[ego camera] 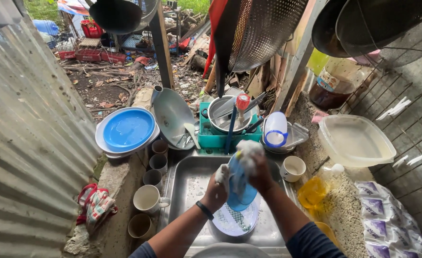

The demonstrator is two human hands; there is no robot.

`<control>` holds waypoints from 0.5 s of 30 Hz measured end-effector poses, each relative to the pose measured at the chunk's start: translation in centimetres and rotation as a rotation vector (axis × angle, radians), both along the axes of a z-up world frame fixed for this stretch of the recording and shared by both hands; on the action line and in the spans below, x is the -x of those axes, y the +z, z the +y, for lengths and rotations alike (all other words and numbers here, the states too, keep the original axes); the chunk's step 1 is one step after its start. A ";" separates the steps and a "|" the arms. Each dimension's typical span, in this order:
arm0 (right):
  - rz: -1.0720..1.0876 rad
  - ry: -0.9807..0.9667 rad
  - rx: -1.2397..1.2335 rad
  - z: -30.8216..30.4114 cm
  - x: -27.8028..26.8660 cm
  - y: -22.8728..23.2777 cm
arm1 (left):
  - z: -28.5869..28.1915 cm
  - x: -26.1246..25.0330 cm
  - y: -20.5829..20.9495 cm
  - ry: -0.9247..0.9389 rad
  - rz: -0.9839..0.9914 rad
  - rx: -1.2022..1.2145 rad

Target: The person washes several plates and bowls in a metal sink using a sponge and soap. They scrub each item thoroughly, rinse it under running water, and place it aside. The task is performed in a cluttered outdoor area with various kitchen items visible.

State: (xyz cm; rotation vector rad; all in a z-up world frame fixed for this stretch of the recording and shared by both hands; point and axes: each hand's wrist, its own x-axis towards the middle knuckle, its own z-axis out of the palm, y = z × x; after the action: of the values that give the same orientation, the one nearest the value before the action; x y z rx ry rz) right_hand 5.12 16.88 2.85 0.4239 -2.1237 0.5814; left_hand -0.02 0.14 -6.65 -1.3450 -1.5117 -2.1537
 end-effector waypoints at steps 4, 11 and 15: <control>-0.100 0.077 0.205 -3.0 -0.8 2.6 | 0.6 1.2 0.8 0.023 0.067 -0.030; 0.051 -0.099 -0.345 -1.0 0.8 -0.9 | 1.2 -1.8 5.4 0.239 -0.044 0.016; -0.118 -0.070 -0.093 -6.2 -1.2 3.5 | 1.2 -0.8 6.4 0.315 -0.186 0.078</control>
State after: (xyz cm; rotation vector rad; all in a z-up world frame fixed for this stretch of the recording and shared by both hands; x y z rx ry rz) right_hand 6.36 10.64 6.35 0.3732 -2.2750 0.4797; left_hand 0.81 1.35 -0.26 -0.8725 -1.7567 -2.0815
